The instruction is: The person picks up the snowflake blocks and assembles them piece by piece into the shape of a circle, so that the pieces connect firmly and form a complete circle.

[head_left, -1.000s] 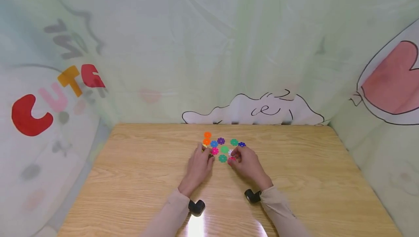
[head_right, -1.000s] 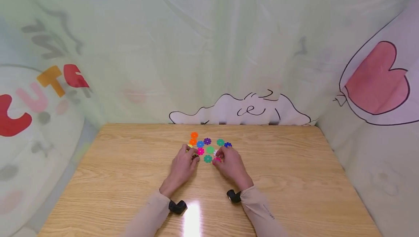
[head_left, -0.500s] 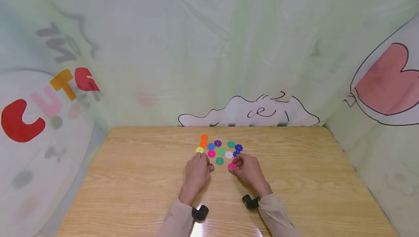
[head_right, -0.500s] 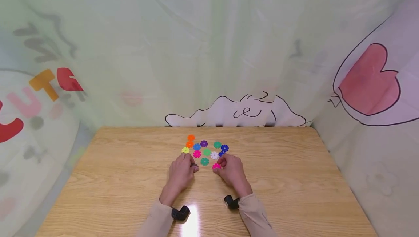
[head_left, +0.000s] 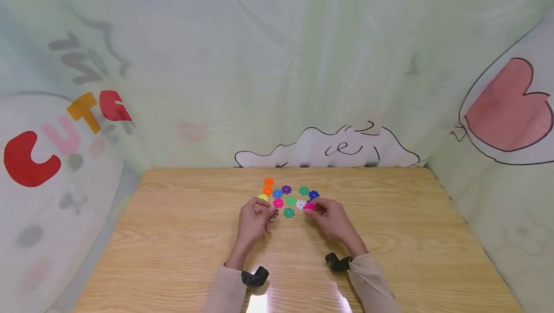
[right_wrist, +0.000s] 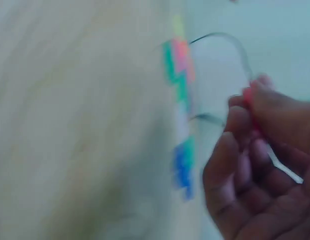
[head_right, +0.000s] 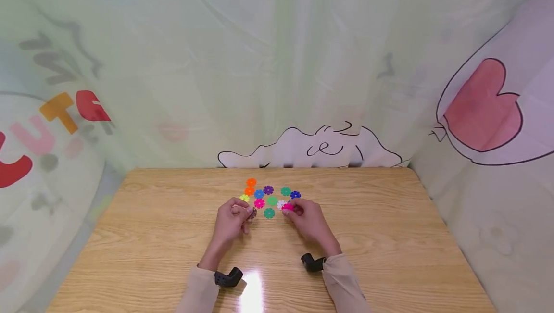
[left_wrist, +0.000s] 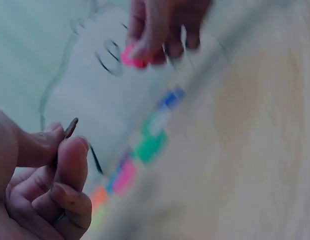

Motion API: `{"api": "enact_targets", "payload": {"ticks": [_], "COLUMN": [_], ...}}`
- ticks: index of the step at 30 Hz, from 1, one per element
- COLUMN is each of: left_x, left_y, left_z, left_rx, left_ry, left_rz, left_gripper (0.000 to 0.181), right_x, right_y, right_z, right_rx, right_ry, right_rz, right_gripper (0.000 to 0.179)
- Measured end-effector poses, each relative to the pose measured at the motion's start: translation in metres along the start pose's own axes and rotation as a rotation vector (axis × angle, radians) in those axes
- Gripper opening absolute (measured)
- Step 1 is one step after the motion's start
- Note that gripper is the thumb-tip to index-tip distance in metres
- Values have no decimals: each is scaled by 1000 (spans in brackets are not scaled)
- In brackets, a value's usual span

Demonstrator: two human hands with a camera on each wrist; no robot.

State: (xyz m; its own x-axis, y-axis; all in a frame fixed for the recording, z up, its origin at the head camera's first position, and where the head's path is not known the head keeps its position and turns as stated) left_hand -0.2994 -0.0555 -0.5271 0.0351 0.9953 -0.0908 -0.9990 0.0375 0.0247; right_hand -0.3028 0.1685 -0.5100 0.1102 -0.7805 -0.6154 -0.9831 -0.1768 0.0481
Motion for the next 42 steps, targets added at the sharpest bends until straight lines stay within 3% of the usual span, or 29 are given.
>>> {"api": "enact_targets", "payload": {"ticks": [2, 4, 7, 10, 14, 21, 25, 27, 31, 36, 38, 41, 42], "left_x": [1, 4, 9, 14, 21, 25, 25, 25, 26, 27, 28, 29, 28], "left_y": [-3, -8, -20, -35, -50, -59, -61, -63, -66, -67, -68, -68, -69], "left_z": [14, 35, 71, 104, 127, 136, 139, 141, 146, 148, 149, 152, 153], "left_rx": [-53, -68, -28, 43, 87, 91, 111, 115, 140, 166, 179, 208, 219], "left_ry": [-187, -281, -345, -388, -440, -454, -410, -374, -329, -359, -350, -304, -283], "left_rz": [-1, -5, -23, -40, -75, -83, -66, -65, -86, -102, -111, -119, -116], "left_gripper": [19, 20, 22, 24, 20, 21, 30, 34, 43, 43, 42, 38, 38], "right_x": [-7, -15, -29, -42, -55, -63, -65, -66, -68, -69, -68, -68, -68], "right_y": [-1, -3, -13, -27, -45, -61, -65, -67, -72, -75, -76, -79, -80], "right_z": [-21, -46, -88, -125, -155, -173, -180, -182, -185, -188, -189, -190, -191], "right_rx": [-63, -136, -262, -391, -528, -683, -753, -769, -788, -804, -804, -803, -805], "right_ry": [81, 148, 198, 171, 100, 63, 44, 26, -12, -43, -62, -115, -132], "right_rz": [38, 77, 130, 199, 282, 324, 346, 362, 395, 411, 412, 427, 434], "right_gripper": [13, 16, 17, 13, 12, 23, 28, 29, 5, 24, 21, 3, 6]}}
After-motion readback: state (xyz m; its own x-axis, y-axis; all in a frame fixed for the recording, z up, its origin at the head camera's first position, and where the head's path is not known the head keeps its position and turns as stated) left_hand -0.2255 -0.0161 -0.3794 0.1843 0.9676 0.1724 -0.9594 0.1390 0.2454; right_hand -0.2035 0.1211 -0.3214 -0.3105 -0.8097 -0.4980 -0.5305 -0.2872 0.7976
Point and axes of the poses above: each hand's wrist, its own y-axis towards the middle knuckle, its own x-axis out of the palm, z = x × y, the point moved 9 cm from there along y, towards the middle knuckle, and after that the axes turned 1 degree about -y, right-handed, at the moved point
